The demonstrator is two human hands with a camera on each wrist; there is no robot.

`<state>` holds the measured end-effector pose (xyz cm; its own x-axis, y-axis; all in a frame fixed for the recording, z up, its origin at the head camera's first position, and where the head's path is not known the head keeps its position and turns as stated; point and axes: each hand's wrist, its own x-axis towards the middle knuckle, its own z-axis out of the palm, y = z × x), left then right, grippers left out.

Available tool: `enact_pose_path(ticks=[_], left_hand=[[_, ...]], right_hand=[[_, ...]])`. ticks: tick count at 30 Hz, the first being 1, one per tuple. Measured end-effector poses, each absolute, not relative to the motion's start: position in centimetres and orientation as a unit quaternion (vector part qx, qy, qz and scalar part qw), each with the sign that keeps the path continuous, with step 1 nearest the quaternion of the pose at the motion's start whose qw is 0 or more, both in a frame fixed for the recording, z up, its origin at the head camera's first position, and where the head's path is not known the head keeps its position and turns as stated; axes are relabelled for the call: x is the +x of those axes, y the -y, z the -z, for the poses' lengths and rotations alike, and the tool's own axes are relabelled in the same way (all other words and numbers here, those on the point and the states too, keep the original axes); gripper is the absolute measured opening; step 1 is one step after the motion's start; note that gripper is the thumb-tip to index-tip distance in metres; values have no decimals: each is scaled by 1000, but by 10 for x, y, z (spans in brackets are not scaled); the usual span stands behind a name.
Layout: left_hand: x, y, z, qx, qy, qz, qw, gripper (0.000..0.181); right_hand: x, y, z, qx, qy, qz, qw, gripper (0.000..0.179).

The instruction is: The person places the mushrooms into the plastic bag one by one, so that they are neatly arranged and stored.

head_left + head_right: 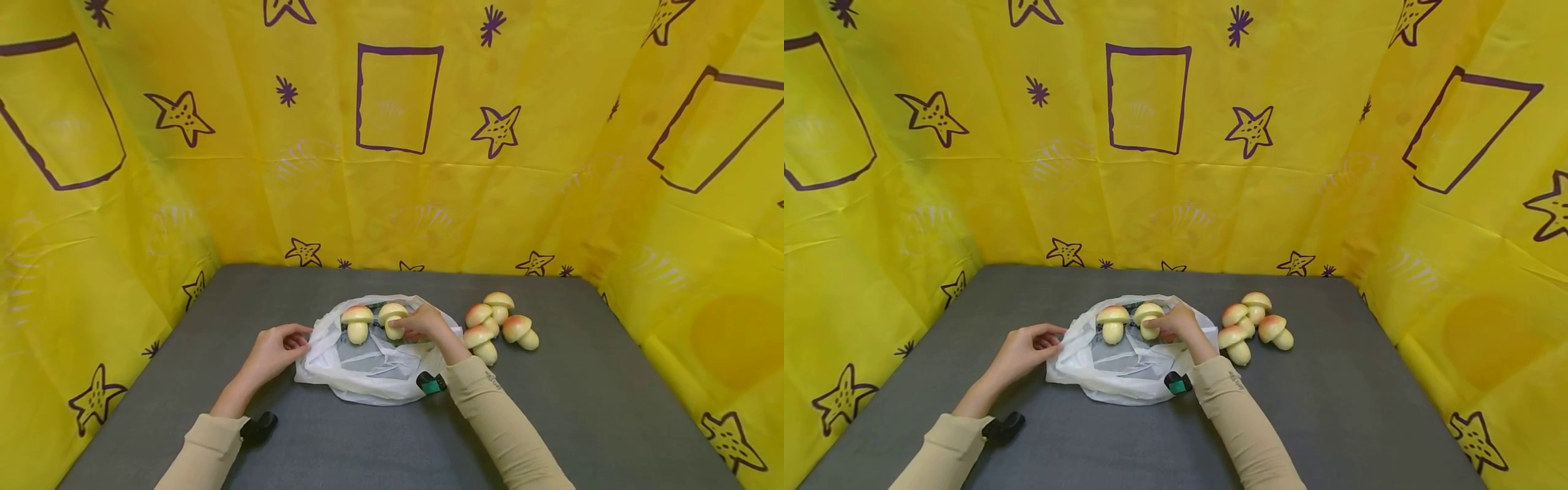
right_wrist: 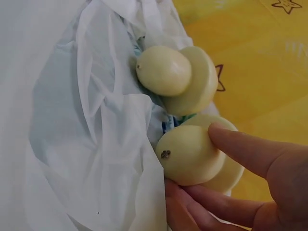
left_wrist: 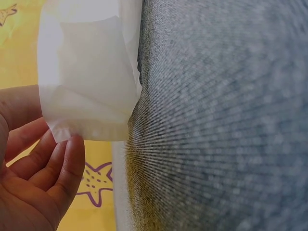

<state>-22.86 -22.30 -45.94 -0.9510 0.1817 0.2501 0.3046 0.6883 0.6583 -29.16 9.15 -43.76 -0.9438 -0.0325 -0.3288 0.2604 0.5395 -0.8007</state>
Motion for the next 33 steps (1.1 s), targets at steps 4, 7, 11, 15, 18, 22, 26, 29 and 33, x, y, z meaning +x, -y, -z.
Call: enact_pose_path(ticks=[4,7,11,15,18,22,26,29,33], left_hand=[[-229,223,459,-134,914,372,84,24],[-229,224,459,-132,915,373,81,24],[-230,224,458,-130,916,372,78,23],[-229,224,456,-130,915,372,80,23],[-229,224,455,-130,916,372,81,23],[-229,225,454,-130,916,370,80,23],[-229,225,455,-129,917,370,78,23],[-229,225,455,-127,917,371,76,23],[-230,226,456,-124,918,371,74,23]], right_hand=[[-289,-88,438,67,-857,489,151,37],[-288,-86,438,63,-854,495,146,37],[-285,-84,438,51,-860,489,137,34],[-285,-83,437,45,-865,481,137,32],[-285,-84,435,38,-862,484,149,33],[-286,-85,435,35,-863,479,154,32],[-285,-84,437,35,-875,464,136,31],[-283,-85,436,30,-883,452,125,32],[-281,-88,432,22,-891,435,126,34]])
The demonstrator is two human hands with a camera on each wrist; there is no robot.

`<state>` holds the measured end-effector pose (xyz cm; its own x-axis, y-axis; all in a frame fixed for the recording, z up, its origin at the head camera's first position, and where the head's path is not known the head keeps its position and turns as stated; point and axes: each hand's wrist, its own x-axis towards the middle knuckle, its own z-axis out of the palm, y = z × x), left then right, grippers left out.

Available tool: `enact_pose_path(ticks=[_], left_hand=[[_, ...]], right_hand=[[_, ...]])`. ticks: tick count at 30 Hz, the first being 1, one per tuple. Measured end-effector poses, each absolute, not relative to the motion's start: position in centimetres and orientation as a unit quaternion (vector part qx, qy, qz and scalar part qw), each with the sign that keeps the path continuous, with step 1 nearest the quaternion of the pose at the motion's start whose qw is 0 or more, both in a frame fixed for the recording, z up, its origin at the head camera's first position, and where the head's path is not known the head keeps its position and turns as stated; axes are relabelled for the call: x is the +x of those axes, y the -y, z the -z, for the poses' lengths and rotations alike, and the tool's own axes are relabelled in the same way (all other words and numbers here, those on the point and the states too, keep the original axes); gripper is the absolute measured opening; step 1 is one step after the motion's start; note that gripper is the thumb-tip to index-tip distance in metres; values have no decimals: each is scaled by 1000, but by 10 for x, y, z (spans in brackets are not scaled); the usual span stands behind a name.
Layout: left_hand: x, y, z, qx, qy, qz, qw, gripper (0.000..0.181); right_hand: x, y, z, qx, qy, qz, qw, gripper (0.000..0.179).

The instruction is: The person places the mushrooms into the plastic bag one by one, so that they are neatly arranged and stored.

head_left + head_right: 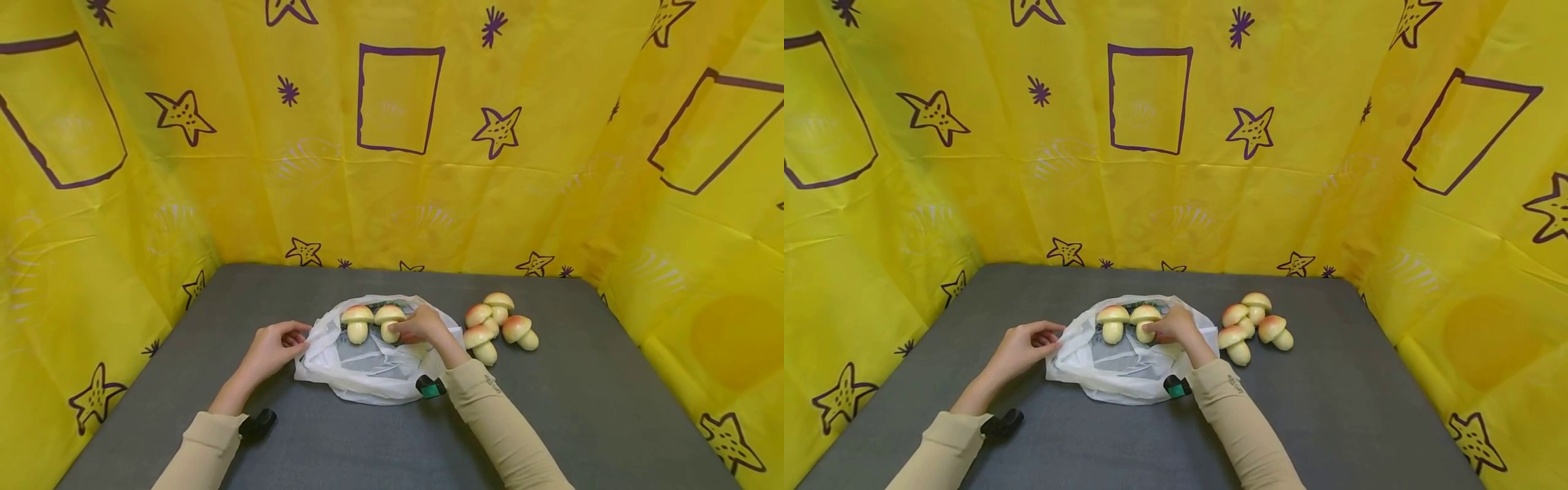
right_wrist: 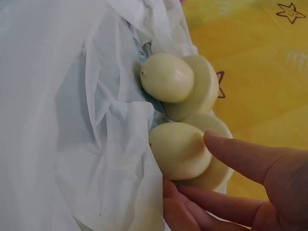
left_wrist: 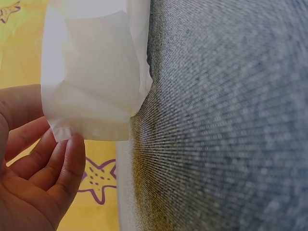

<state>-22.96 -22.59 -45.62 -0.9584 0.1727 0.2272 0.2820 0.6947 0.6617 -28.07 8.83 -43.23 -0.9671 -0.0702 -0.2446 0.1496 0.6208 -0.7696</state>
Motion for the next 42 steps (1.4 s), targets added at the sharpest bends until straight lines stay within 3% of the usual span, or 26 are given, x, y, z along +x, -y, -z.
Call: enact_pose_path(ticks=[42], left_hand=[[-231,222,456,-126,917,371,79,23]], right_hand=[[-244,-165,374,-24,-856,506,102,42]])
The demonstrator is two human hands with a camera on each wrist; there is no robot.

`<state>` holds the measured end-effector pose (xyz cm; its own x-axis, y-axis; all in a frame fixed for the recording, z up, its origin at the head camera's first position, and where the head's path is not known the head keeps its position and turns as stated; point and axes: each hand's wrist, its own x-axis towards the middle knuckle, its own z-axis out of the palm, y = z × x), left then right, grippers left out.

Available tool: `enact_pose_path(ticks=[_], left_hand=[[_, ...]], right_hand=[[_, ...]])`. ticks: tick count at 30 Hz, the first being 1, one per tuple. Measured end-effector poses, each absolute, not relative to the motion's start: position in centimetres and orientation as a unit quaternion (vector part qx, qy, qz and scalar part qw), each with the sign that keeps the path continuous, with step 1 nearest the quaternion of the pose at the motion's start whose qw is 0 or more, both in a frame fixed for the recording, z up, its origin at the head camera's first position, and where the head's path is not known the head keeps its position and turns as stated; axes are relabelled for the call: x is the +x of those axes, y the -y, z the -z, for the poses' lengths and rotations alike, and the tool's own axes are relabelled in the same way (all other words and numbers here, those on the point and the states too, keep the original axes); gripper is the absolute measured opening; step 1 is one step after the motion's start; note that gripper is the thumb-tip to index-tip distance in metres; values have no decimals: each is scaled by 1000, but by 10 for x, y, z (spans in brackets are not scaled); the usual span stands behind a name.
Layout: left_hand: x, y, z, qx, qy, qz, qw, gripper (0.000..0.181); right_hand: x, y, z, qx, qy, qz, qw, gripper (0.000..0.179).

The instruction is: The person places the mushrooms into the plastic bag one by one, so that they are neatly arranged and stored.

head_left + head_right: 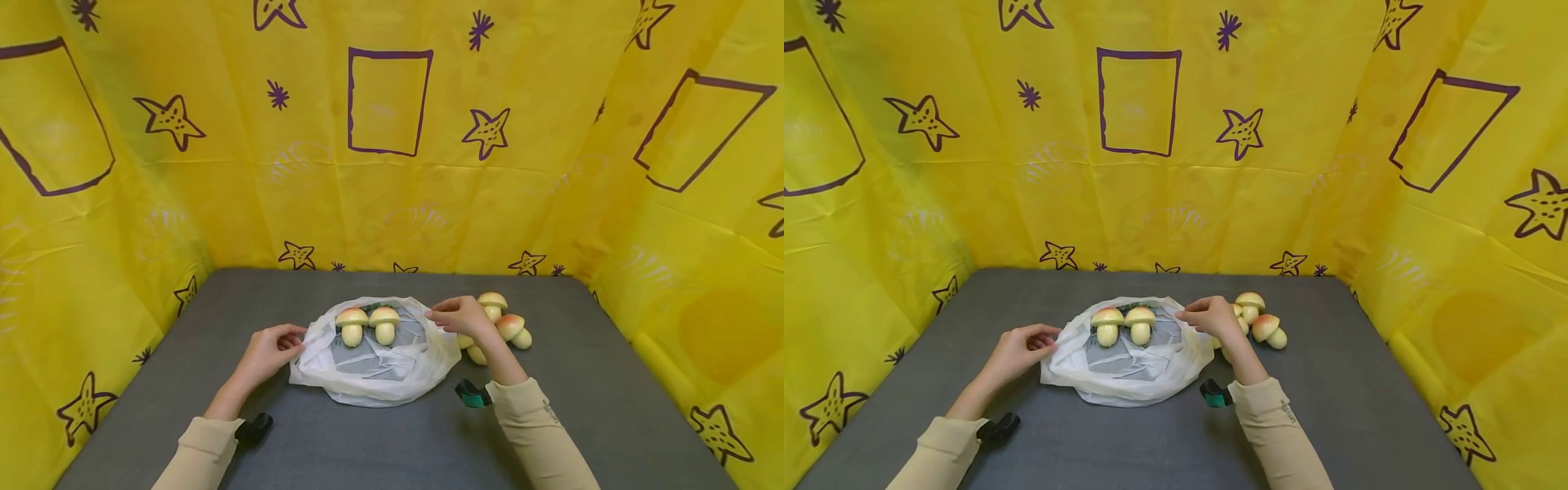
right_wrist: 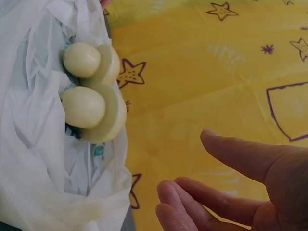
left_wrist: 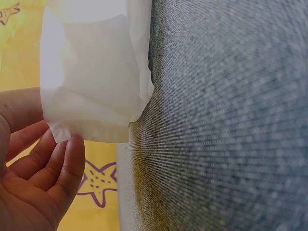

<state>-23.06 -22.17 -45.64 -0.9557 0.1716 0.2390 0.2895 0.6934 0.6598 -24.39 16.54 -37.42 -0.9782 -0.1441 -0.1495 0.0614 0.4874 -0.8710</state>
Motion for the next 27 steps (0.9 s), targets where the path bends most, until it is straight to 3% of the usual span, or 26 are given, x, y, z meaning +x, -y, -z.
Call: enact_pose_path(ticks=[27], left_hand=[[-232,221,458,-130,916,372,80,23]], right_hand=[[-229,-219,377,28,-842,533,80,48]])
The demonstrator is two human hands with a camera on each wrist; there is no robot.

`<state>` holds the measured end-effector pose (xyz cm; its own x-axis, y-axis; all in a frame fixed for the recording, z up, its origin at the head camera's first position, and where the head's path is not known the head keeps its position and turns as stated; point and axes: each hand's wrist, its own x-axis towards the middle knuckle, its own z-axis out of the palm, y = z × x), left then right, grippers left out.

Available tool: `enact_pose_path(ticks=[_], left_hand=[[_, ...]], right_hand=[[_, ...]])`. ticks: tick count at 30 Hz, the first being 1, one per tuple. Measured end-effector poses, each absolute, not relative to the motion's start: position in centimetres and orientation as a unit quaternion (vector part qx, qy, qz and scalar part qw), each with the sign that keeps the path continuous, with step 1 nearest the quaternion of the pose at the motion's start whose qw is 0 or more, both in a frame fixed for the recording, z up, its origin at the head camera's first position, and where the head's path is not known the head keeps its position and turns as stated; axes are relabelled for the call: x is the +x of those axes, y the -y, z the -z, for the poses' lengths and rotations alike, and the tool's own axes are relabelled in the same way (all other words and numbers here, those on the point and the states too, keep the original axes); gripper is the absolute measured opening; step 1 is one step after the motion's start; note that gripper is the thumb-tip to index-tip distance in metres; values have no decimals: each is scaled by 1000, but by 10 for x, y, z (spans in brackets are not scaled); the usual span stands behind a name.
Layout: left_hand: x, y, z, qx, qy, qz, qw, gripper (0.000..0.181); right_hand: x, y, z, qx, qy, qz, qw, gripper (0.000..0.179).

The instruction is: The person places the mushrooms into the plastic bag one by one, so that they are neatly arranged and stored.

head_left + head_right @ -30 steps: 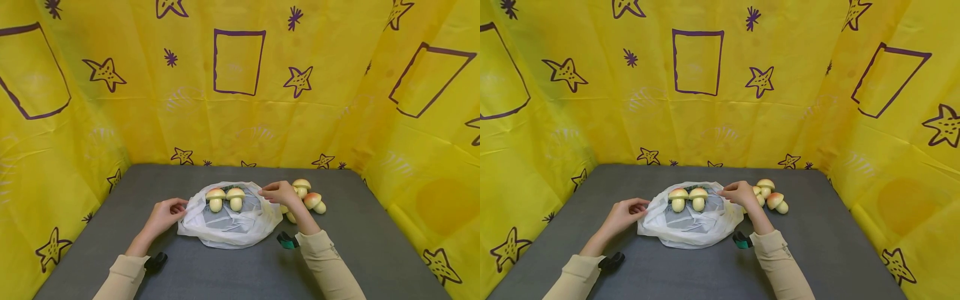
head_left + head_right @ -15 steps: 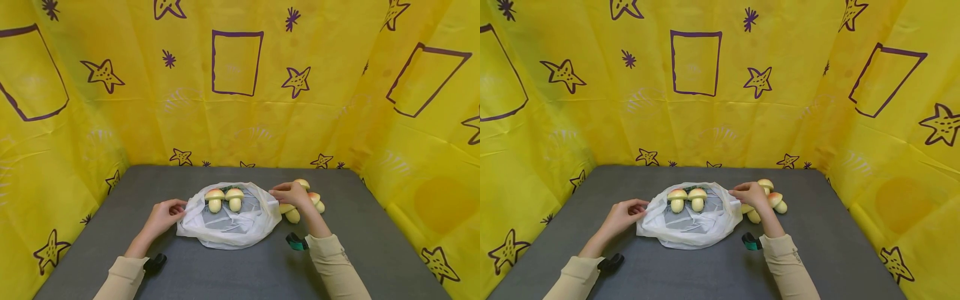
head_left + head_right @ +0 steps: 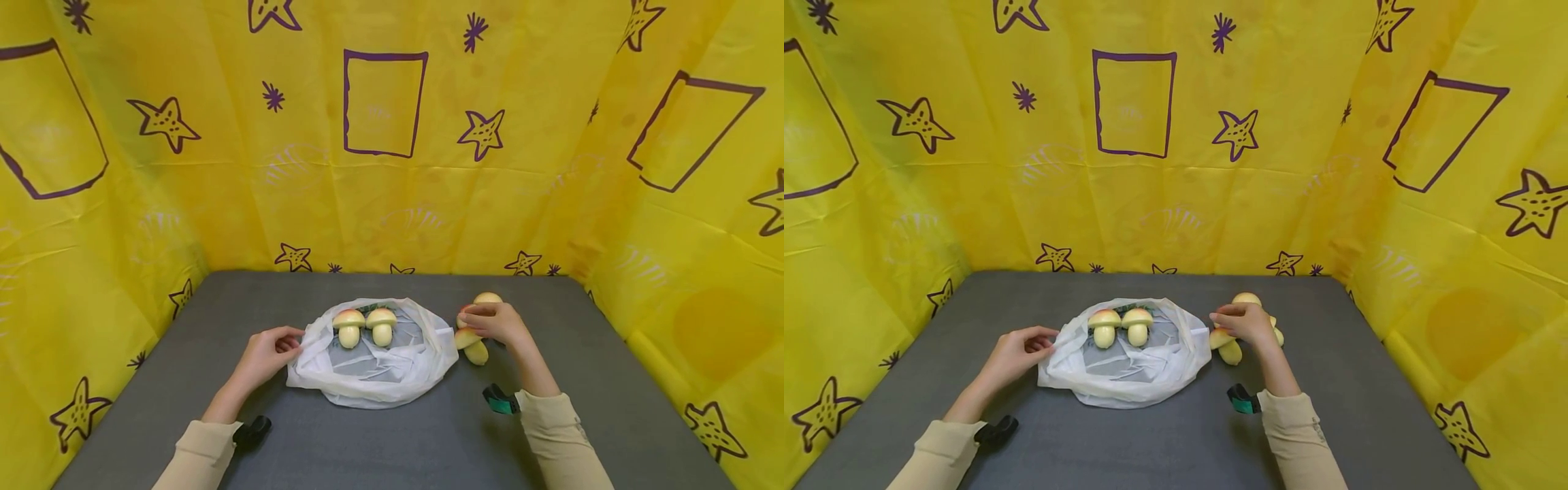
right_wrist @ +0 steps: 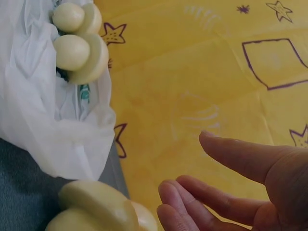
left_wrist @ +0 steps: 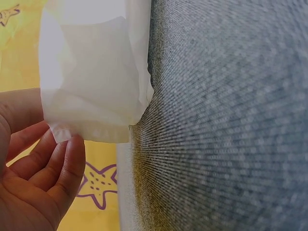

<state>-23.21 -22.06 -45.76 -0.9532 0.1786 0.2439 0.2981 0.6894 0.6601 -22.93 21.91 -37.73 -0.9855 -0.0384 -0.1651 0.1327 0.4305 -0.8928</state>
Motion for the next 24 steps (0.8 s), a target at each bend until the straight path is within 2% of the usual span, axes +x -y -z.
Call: enact_pose_path(ticks=[11,24], left_hand=[[-232,220,457,-131,915,373,78,23],[-231,221,456,-136,915,372,78,23]], right_hand=[[-221,-240,386,50,-845,529,59,49],[-211,-259,395,60,-850,519,62,49]])
